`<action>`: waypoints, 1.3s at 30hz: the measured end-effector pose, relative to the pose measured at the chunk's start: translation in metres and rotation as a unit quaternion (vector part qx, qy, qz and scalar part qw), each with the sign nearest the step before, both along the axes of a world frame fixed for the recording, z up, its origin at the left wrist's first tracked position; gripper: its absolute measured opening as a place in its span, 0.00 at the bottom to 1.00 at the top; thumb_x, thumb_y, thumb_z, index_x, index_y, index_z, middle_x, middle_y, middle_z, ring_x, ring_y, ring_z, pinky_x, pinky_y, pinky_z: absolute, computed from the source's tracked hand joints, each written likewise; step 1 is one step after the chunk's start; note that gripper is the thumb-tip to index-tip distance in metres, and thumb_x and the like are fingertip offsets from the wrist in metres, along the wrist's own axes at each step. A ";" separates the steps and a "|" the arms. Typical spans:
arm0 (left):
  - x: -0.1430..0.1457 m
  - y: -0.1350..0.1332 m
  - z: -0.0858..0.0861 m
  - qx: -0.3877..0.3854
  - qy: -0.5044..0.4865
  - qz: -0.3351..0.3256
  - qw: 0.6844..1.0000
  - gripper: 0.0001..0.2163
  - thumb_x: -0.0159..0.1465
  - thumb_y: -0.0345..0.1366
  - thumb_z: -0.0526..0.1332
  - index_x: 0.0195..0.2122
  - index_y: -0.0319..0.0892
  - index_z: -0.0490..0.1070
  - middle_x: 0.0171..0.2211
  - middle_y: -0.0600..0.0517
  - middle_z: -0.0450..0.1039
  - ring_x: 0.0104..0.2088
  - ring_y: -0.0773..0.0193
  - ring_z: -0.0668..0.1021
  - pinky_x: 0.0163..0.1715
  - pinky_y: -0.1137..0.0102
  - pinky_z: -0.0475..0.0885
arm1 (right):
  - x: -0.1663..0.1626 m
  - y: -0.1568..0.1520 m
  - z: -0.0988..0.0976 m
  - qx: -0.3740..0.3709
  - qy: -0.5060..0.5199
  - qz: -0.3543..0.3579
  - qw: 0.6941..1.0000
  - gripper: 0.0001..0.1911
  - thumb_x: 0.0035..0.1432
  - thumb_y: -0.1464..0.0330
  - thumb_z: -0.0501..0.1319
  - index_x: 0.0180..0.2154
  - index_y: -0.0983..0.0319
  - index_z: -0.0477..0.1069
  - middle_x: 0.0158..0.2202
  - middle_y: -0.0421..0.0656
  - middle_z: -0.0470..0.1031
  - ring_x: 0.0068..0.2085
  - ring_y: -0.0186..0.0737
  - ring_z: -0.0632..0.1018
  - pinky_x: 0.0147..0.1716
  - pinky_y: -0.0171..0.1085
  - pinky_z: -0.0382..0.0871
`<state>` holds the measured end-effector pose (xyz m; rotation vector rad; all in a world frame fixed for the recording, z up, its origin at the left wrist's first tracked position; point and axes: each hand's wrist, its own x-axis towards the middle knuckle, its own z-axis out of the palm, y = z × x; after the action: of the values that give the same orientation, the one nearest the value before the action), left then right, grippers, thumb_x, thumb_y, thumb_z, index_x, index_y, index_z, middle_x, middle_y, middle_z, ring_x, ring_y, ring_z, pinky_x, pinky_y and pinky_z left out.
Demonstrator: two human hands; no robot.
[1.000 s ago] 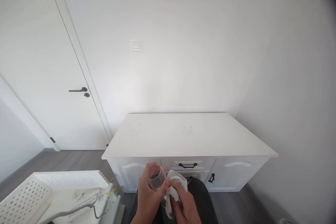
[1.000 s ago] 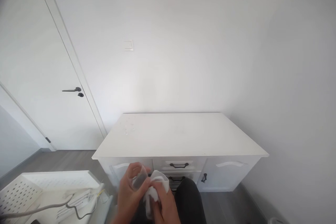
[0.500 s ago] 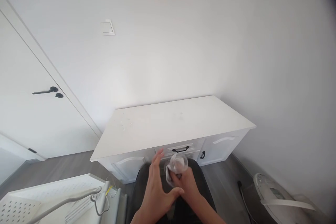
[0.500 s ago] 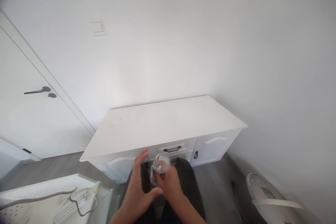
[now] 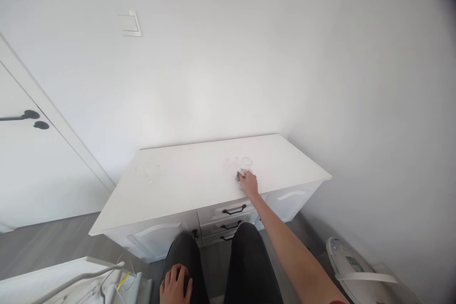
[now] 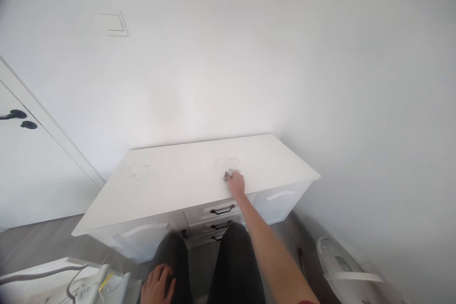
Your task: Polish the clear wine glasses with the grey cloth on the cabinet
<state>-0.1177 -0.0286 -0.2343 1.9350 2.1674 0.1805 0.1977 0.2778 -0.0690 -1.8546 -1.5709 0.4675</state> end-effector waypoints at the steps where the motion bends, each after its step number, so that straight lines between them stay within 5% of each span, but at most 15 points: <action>1: 0.000 0.001 -0.001 -0.003 0.008 0.001 1.000 0.15 0.70 0.36 0.52 0.49 0.45 0.78 0.58 0.41 0.74 0.58 0.47 0.75 0.55 0.55 0.68 | 0.000 0.007 0.000 -0.004 -0.008 -0.002 1.000 0.20 0.69 0.58 0.56 0.49 0.63 0.80 0.44 0.51 0.83 0.48 0.51 0.82 0.43 0.38 0.71; 11: 0.005 0.004 0.006 -0.023 0.039 0.000 0.999 0.17 0.68 0.33 0.52 0.52 0.45 0.77 0.59 0.42 0.73 0.59 0.48 0.74 0.57 0.56 0.65 | -0.003 0.037 0.004 -0.045 -0.054 0.000 0.998 0.17 0.70 0.60 0.56 0.46 0.63 0.79 0.43 0.51 0.82 0.44 0.47 0.81 0.40 0.36 0.69; 27: 0.007 0.001 0.017 0.020 -0.037 0.017 0.999 0.16 0.68 0.34 0.50 0.48 0.43 0.77 0.55 0.40 0.75 0.55 0.46 0.76 0.55 0.52 0.68 | -0.001 0.001 0.007 -0.017 -0.111 -0.027 0.993 0.16 0.73 0.60 0.54 0.52 0.61 0.73 0.43 0.47 0.81 0.45 0.44 0.80 0.38 0.35 0.65; 31: 0.018 -0.002 0.057 0.100 -0.183 0.015 0.978 0.17 0.74 0.40 0.48 0.42 0.45 0.76 0.43 0.44 0.78 0.45 0.53 0.79 0.49 0.59 0.73 | 0.000 -0.017 -0.002 -0.024 -0.154 -0.028 0.987 0.15 0.72 0.62 0.53 0.50 0.63 0.72 0.38 0.50 0.79 0.41 0.48 0.79 0.35 0.37 0.61; 36: 0.020 0.050 0.145 0.247 -0.311 0.062 0.916 0.12 0.74 0.44 0.54 0.38 0.46 0.73 0.37 0.48 0.76 0.38 0.58 0.78 0.43 0.63 0.73 | -0.004 -0.020 -0.009 -0.028 -0.179 -0.002 0.984 0.14 0.72 0.62 0.53 0.48 0.61 0.72 0.34 0.48 0.77 0.37 0.47 0.78 0.31 0.37 0.56; 38: 0.007 0.087 0.176 0.278 -0.416 0.109 0.859 0.11 0.72 0.47 0.58 0.37 0.46 0.71 0.29 0.52 0.73 0.30 0.61 0.75 0.35 0.66 0.72 | -0.004 -0.019 -0.010 -0.027 -0.182 0.001 0.983 0.13 0.72 0.62 0.52 0.47 0.61 0.72 0.33 0.46 0.76 0.36 0.46 0.77 0.31 0.36 0.56; 39: -0.003 0.106 0.188 0.294 -0.492 0.146 0.806 0.11 0.71 0.47 0.58 0.38 0.46 0.70 0.27 0.53 0.72 0.27 0.63 0.73 0.31 0.68 0.70 | -0.004 -0.018 -0.010 -0.027 -0.184 0.002 0.983 0.13 0.72 0.62 0.52 0.47 0.61 0.72 0.32 0.46 0.76 0.36 0.46 0.77 0.30 0.36 0.56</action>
<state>-0.1202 0.0776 -0.0458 1.1626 1.6787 1.6559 0.1941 0.2593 -0.0787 -2.0678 -1.8135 0.1739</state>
